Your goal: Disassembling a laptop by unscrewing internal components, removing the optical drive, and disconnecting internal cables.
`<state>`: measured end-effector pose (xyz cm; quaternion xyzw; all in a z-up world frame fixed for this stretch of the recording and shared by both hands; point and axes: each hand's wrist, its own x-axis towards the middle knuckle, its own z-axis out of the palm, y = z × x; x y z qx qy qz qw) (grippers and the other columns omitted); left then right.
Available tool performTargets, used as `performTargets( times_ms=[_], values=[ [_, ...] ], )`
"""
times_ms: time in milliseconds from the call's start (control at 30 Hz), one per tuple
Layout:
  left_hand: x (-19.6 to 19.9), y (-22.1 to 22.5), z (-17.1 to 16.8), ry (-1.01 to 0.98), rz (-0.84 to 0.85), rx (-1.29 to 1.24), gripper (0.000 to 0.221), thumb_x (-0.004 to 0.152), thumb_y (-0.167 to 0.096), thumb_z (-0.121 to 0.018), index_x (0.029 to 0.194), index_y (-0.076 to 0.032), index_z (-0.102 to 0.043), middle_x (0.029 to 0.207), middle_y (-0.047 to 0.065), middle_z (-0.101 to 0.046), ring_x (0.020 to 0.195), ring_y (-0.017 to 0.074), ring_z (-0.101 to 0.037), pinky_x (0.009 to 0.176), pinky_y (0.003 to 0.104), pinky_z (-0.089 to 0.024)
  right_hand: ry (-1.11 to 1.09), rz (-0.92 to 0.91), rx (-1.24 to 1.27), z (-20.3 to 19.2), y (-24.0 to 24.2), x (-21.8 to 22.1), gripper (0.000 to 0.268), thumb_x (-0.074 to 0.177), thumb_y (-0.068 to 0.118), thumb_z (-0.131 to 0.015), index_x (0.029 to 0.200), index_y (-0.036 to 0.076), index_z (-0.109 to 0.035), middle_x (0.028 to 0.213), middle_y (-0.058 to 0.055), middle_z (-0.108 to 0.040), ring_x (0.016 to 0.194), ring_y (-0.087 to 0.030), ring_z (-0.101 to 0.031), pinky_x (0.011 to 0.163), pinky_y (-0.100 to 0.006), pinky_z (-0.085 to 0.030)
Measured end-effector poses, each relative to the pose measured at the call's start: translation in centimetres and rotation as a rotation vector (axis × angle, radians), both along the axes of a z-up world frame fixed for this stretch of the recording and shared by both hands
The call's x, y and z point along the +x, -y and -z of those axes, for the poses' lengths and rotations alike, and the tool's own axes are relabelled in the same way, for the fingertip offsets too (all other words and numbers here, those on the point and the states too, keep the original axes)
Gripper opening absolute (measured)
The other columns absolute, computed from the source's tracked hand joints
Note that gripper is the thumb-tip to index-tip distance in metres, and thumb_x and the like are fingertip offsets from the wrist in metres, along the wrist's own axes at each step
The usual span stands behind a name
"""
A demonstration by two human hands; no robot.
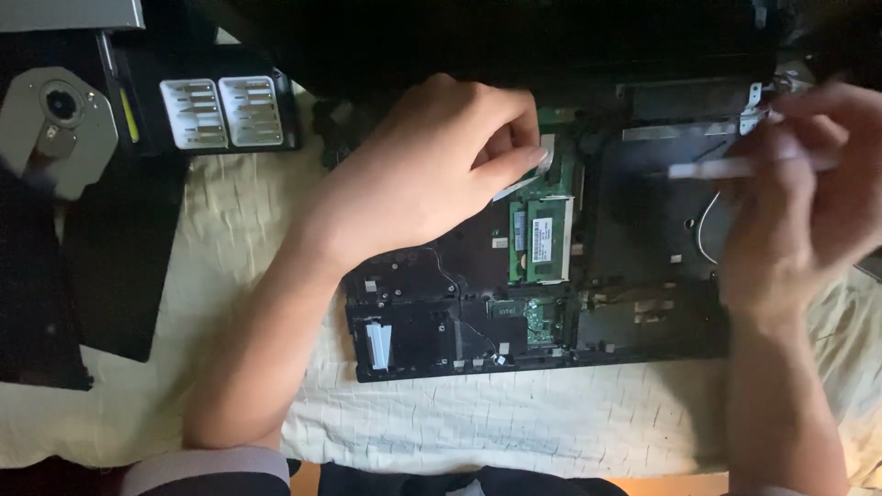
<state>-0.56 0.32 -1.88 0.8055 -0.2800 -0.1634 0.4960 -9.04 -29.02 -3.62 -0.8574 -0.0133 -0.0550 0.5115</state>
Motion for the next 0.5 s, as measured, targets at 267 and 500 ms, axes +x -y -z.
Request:
performTargets(
  times_ms=[267, 500],
  values=[
    [0.1, 0.2, -0.4, -0.042, 0.012, 0.042, 0.012, 0.097, -0.010, -0.071, 0.092, 0.001, -0.069, 0.073, 0.005, -0.071, 0.054, 0.0141, -0.064, 0.050, 0.029, -0.049, -0.007, -0.006, -0.478, -0.5, 5.1, -1.5, 0.026, 0.144, -0.007, -0.046, 0.165, -0.020, -0.054, 0.117, -0.028, -0.059, 0.092, -0.031, -0.054, 0.077, -0.038, -0.041],
    [0.4, 0.3, -0.7, -0.060, 0.036, 0.065, 0.008, 0.095, -0.005, -0.072, 0.096, 0.003, -0.070, 0.078, 0.007, -0.073, 0.060, 0.0142, -0.069, 0.053, 0.027, -0.053, 0.132, -0.290, -0.397, -1.1, 5.7, 0.7, 0.029, 0.134, -0.035, -0.045, 0.159, -0.020, -0.042, 0.160, -0.041, -0.052, 0.142, -0.056, -0.059, 0.121, -0.059, -0.050]
  ],
)
